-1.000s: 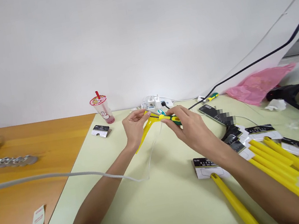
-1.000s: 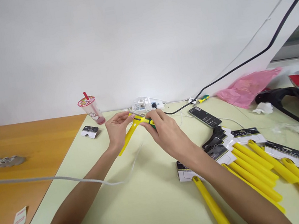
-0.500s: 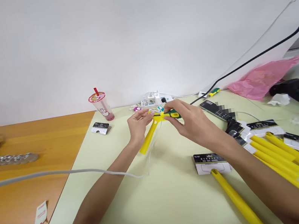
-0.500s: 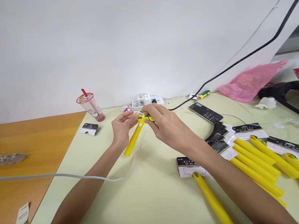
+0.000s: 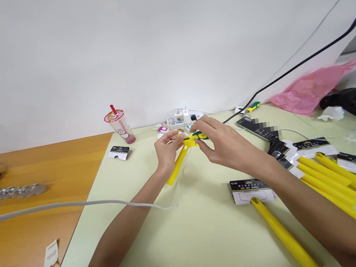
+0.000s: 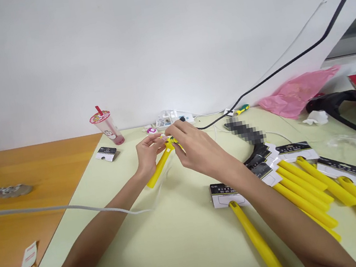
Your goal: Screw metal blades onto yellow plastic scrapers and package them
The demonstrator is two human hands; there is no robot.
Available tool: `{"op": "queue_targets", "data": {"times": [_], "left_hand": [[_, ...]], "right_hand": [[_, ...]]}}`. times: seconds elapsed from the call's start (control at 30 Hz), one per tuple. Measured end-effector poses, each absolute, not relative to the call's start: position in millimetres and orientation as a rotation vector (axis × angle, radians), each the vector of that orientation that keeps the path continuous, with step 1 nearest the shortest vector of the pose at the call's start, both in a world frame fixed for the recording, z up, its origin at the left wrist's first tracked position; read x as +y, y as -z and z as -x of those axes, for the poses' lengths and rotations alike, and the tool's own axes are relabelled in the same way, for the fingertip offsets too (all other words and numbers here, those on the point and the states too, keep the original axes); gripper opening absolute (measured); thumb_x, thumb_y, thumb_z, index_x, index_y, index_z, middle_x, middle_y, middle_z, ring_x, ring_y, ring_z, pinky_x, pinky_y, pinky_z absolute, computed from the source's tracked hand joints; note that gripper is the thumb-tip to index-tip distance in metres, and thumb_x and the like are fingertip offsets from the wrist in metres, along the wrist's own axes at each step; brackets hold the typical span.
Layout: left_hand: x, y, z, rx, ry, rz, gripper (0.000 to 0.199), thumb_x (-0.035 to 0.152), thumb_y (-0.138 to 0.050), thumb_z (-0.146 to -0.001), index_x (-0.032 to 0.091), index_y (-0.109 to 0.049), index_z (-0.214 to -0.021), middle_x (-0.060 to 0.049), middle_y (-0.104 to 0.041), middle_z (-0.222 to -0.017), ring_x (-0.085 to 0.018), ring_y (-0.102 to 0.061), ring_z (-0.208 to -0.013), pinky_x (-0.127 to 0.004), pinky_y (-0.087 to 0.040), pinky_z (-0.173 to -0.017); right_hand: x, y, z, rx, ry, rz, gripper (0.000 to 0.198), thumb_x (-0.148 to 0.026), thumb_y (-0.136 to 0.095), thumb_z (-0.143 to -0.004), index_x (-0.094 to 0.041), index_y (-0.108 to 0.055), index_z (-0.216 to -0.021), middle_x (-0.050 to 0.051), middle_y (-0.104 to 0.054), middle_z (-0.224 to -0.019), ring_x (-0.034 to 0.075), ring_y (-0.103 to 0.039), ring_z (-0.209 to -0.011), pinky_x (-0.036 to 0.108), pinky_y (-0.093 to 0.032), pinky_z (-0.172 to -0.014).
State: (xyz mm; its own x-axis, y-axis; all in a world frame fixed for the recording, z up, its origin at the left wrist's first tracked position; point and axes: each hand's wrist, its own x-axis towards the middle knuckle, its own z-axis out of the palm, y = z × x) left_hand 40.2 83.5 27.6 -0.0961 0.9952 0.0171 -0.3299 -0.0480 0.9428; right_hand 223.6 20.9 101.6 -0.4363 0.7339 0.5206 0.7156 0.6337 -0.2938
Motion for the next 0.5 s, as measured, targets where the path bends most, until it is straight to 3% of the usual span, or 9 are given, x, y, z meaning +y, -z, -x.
{"op": "queue_targets", "data": {"times": [0.13,0.27,0.43,0.5], "left_hand": [[80.5,-29.8,-41.2,0.992,-1.429,-0.929,0.041,0.035,-0.098,-0.059,0.018,-0.081,-0.093,0.001,-0.068,-0.076,-0.018,-0.071,-0.08,-0.042,-0.061,-0.092],[80.3,-29.6,-41.0,1.006,-1.427,-0.931,0.041,0.034,-0.099,-0.058,0.018,-0.082,-0.092,-0.001,-0.069,-0.078,-0.018,-0.071,-0.081,-0.043,-0.06,-0.095],[80.2,-26.5,-41.7,1.03,-1.404,-0.914,0.043,0.036,-0.099,-0.058,0.018,-0.082,-0.093,-0.001,-0.069,-0.08,-0.019,-0.071,-0.082,-0.04,-0.059,-0.091],[80.7,-25.0,-41.8,1.039,-1.392,-0.913,0.043,0.037,-0.099,-0.059,0.018,-0.082,-0.093,-0.002,-0.069,-0.08,-0.019,-0.071,-0.083,-0.041,-0.059,-0.09]], "right_hand": [[21.1,-103.2,-222.5,-2.114,-0.074,1.23,0.011,-0.031,-0.056,-0.109,-0.023,-0.055,-0.116,0.011,-0.069,-0.115,0.024,-0.068,-0.084,0.037,-0.05,-0.071],[18.5,-105.7,-222.9,-2.242,-0.083,1.107,0.023,-0.016,-0.056,-0.103,-0.026,-0.054,-0.125,0.01,-0.069,-0.125,0.028,-0.069,-0.107,0.038,-0.052,-0.084],[18.9,-104.3,-223.3,-2.122,-0.093,1.259,0.013,-0.032,-0.055,-0.109,-0.023,-0.056,-0.119,0.011,-0.07,-0.117,0.023,-0.067,-0.08,0.036,-0.049,-0.07],[19.3,-103.7,-223.9,-2.145,-0.181,1.169,0.015,-0.024,-0.055,-0.107,-0.025,-0.055,-0.122,0.009,-0.072,-0.118,0.022,-0.069,-0.087,0.035,-0.051,-0.076]]}}
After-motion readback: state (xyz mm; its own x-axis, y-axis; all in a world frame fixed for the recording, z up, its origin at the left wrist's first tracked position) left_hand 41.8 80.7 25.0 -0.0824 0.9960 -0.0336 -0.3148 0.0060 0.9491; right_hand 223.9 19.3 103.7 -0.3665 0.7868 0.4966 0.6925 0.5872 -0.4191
